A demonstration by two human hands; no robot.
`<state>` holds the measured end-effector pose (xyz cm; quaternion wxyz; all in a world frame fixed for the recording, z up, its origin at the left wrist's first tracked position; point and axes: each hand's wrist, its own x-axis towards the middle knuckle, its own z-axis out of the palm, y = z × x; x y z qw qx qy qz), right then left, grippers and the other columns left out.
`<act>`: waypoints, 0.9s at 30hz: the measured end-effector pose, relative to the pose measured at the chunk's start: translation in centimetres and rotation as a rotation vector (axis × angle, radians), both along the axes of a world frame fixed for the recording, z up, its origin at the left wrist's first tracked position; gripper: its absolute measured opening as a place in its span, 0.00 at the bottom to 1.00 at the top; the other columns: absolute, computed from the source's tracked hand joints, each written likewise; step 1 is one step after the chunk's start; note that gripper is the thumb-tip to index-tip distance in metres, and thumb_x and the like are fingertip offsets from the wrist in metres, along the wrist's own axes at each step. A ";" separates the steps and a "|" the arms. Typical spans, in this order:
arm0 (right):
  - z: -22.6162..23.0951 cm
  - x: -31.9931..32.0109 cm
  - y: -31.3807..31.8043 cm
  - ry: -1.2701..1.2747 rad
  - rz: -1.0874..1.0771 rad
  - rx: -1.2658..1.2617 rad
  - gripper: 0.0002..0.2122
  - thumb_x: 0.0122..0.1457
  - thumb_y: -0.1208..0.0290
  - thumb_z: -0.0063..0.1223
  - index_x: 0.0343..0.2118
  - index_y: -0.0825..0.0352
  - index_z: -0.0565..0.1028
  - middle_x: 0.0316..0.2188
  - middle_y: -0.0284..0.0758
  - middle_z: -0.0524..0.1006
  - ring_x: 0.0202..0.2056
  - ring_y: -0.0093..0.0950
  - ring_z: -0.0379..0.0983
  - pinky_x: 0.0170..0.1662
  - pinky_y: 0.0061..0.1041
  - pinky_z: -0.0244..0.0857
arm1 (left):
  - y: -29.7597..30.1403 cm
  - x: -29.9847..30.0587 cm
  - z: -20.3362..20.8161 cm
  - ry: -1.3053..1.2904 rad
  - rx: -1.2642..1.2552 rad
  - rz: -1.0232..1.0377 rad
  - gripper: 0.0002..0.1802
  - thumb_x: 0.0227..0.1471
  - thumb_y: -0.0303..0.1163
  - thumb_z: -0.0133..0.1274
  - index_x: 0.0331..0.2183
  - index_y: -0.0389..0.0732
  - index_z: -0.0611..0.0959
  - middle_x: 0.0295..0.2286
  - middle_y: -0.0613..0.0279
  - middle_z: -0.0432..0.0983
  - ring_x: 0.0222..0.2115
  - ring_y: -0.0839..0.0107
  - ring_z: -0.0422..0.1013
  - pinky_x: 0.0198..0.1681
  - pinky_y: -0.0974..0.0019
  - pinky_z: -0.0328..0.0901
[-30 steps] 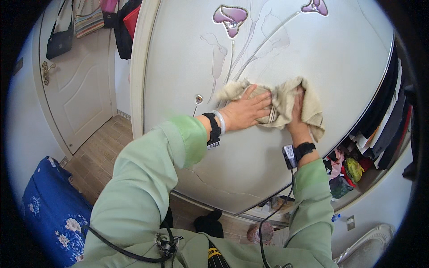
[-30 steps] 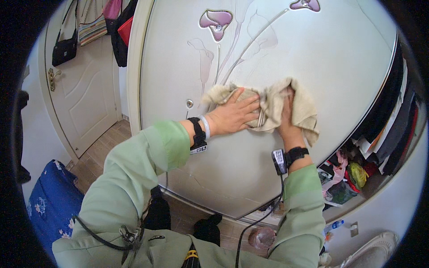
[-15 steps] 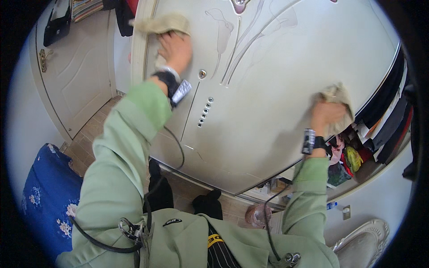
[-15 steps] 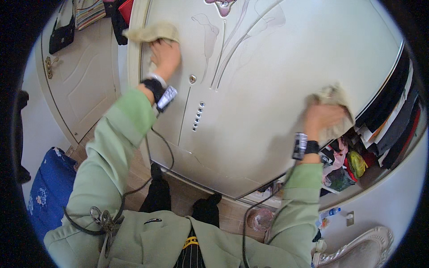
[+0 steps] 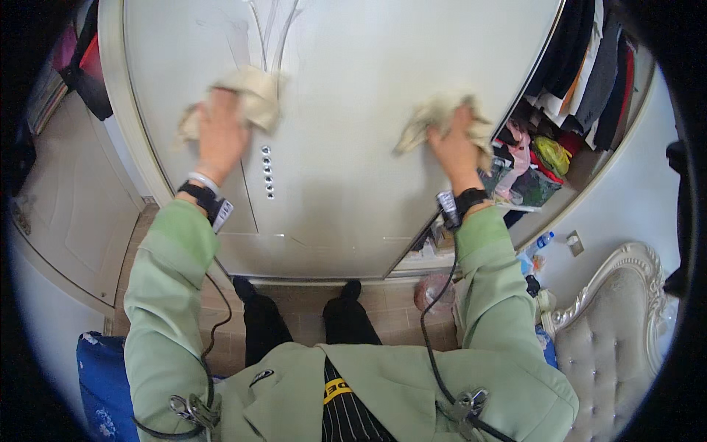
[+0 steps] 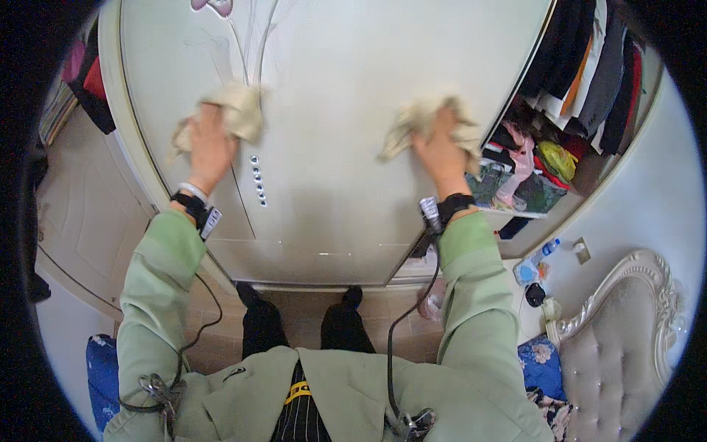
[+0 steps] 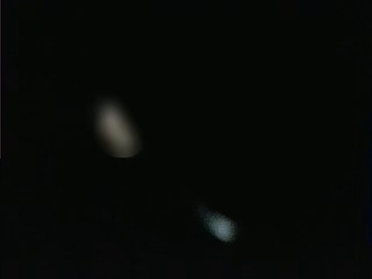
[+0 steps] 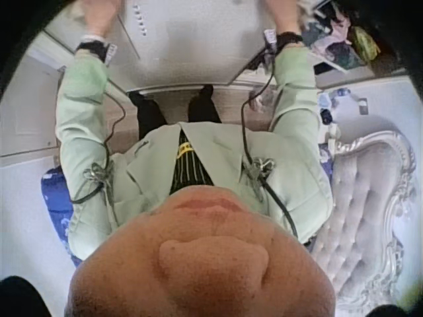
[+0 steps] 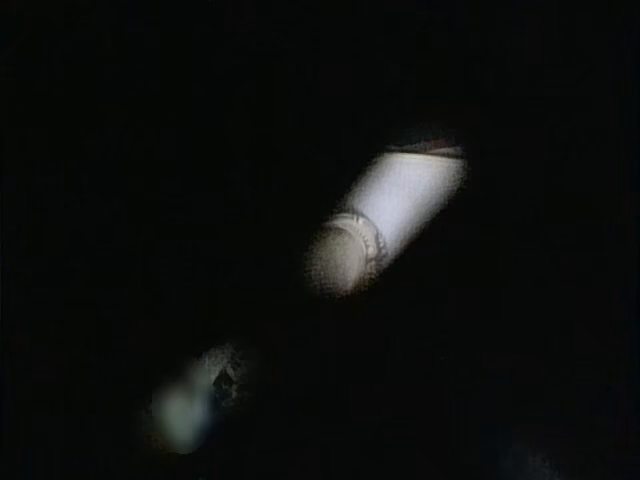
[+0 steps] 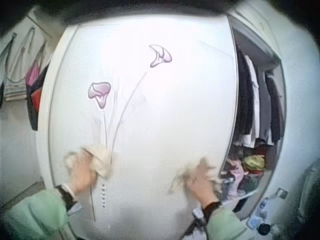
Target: The person wipes the exterior of a white wardrobe door with a cloth, then opens the door and wipes the interior shelves and hanging clothes. The task involves cleaning both the outside and inside surfaces of the closet.
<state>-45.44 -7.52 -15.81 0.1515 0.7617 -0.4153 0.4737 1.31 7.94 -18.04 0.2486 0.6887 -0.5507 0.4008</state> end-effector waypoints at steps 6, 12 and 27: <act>-2.5 4.4 0.9 -0.603 -0.137 0.041 0.36 0.66 0.53 0.48 0.63 0.87 0.58 0.67 0.67 0.50 0.69 0.58 0.43 0.71 0.53 0.39 | -1.8 -4.8 -2.8 0.345 -0.111 0.118 0.29 0.61 0.41 0.47 0.49 0.22 0.77 0.52 0.25 0.68 0.58 0.31 0.58 0.65 0.29 0.44; -14.1 9.7 7.4 0.402 0.115 0.124 0.24 0.56 0.66 0.57 0.56 0.67 0.74 0.65 0.48 0.62 0.67 0.50 0.54 0.68 0.55 0.44 | -0.8 -15.0 -10.4 -0.346 0.450 -0.321 0.22 0.58 0.37 0.48 0.54 0.46 0.79 0.57 0.57 0.70 0.63 0.59 0.61 0.67 0.35 0.46; -15.4 8.1 2.7 -0.367 -0.131 0.060 0.23 0.54 0.75 0.52 0.51 0.85 0.69 0.58 0.63 0.63 0.61 0.56 0.57 0.67 0.49 0.48 | -4.0 -5.7 -16.7 0.756 -0.431 0.057 0.37 0.63 0.39 0.47 0.57 0.13 0.59 0.63 0.19 0.42 0.66 0.29 0.40 0.68 0.33 0.35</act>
